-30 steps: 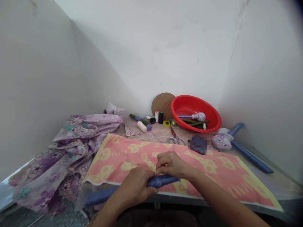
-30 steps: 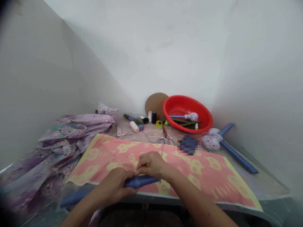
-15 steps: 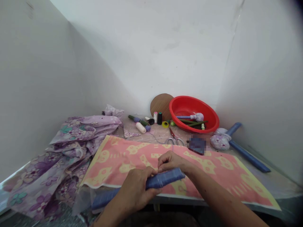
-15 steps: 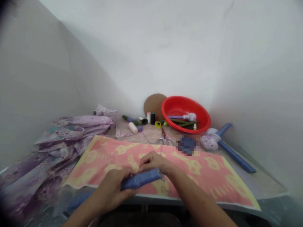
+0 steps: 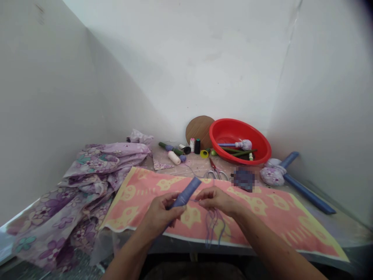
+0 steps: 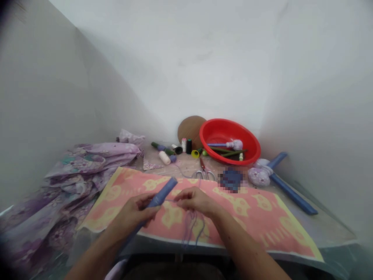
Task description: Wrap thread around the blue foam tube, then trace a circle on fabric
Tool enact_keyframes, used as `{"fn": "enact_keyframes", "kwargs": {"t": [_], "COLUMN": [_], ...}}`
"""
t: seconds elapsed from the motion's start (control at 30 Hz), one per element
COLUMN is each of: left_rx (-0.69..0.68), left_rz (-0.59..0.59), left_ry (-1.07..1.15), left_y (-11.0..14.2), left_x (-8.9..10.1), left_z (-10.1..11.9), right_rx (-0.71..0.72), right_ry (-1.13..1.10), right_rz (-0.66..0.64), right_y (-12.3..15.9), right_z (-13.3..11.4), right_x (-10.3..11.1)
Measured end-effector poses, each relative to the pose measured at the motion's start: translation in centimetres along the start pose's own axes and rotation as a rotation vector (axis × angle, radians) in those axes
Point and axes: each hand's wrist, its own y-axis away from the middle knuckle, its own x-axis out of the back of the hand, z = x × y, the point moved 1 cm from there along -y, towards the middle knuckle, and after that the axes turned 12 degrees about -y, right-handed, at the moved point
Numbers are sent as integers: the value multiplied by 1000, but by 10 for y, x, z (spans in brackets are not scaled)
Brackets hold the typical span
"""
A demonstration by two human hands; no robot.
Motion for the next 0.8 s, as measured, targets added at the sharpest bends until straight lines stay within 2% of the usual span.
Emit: {"fn": "enact_keyframes", "kwargs": {"t": [0.07, 0.13, 0.2, 0.27, 0.33, 0.4, 0.43, 0.5, 0.53, 0.63, 0.7, 0.8], "left_rx": [26, 41, 46, 56, 63, 72, 70, 58, 49, 29, 41, 66], "left_rz": [44, 81, 96, 90, 61, 29, 12, -28, -52, -123, -147, -173], "left_ry": [42, 83, 115, 132, 148, 157, 160, 174, 186, 259, 318, 405], "left_y": [-1, 0, 2, 2, 1, -2, -3, -6, -7, -7, -7, -6], "left_x": [12, 22, 29, 30, 26, 18, 14, 7, 4, -1, -1, -1], "left_z": [-1, -1, -1, -2, -3, -4, -5, -6, -6, -8, -10, -13], "right_rx": [-25, -47, -47, -62, 3, 119, 193, 304, 296, 134, 47, 13], "right_ry": [67, 209, 452, 826, 1152, 1215, 1124, 775, 553, -28, -209, -193], "right_rz": [31, 114, 274, 457, 598, 602, 571, 411, 318, 106, 40, 114], "right_y": [5, 10, 13, 16, 15, 12, 9, 4, 1, -3, -3, 0], "right_z": [-4, -10, -17, -26, -36, -41, -42, -39, -36, -24, -17, -10], "right_x": [18, 43, 70, 89, 90, 72, 56, 19, 0, -41, -53, -51]}}
